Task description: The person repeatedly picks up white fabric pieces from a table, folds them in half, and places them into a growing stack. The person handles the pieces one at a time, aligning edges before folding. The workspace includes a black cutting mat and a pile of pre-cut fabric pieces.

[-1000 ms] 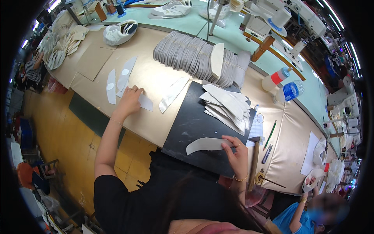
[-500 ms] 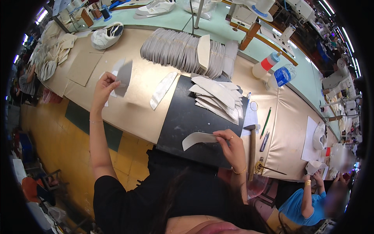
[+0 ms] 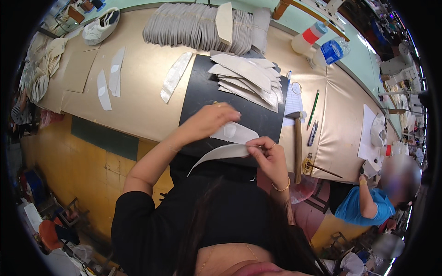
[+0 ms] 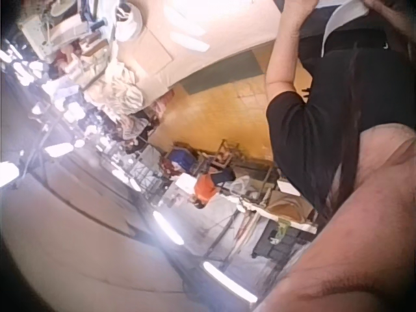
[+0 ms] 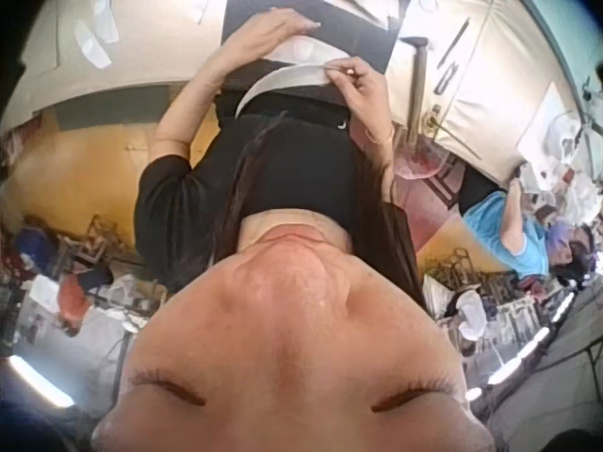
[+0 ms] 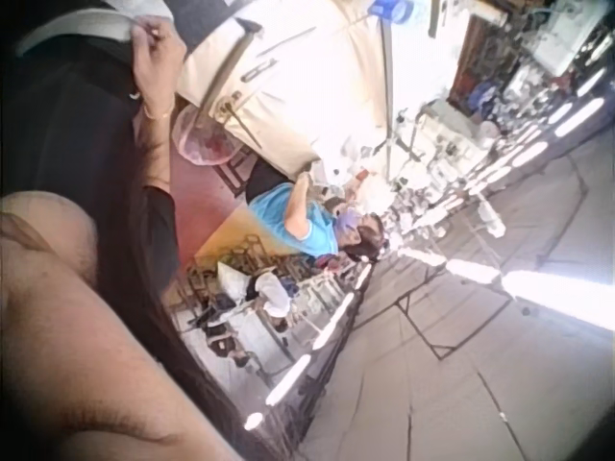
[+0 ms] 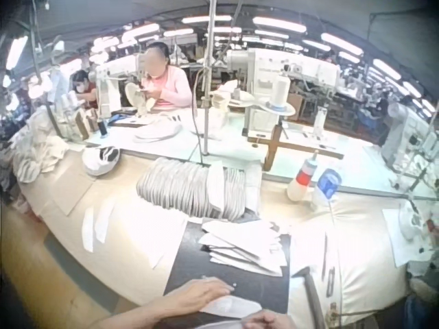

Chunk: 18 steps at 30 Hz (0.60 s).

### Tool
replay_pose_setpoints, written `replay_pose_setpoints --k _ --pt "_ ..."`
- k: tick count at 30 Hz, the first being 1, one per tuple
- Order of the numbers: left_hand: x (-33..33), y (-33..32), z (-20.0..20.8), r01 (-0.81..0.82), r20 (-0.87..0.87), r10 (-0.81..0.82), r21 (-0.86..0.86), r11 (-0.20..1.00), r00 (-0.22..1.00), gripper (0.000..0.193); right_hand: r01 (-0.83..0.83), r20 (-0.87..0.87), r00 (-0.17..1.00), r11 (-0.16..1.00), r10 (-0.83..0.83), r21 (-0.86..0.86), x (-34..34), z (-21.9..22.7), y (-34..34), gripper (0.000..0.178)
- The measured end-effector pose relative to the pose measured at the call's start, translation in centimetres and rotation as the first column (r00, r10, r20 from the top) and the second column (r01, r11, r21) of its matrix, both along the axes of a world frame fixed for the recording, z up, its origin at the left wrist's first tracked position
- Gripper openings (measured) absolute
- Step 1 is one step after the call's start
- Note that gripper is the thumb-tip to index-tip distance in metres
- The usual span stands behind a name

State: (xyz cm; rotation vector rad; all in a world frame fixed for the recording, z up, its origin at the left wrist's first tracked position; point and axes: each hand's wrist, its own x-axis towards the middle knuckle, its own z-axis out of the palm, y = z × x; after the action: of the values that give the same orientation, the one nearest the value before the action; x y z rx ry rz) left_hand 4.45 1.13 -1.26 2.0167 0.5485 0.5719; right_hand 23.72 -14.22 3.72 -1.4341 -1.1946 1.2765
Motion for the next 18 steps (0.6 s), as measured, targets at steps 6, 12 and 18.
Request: replay_pose_setpoints --k 6,12,18 --pt "-5.4 -2.3 3.8 -0.212 -0.276 -0.029 -0.799 0.563 0.961 0.029 0.245 -0.229 0.931 0.952 -0.284 -0.186 0.4 -4.9 -0.9 0.016" --pt "-6.1 -3.2 1.8 -0.408 -0.363 0.188 -0.765 0.499 0.912 0.026 0.322 -0.031 0.939 0.907 -0.343 -0.269 0.5 -5.4 0.0 0.021" --pt "-5.3 -2.1 1.1 -0.516 -0.502 0.217 -0.594 0.616 0.837 0.031 0.342 0.222 0.931 0.904 -0.29 -0.256 0.5 -5.5 1.4 0.022"
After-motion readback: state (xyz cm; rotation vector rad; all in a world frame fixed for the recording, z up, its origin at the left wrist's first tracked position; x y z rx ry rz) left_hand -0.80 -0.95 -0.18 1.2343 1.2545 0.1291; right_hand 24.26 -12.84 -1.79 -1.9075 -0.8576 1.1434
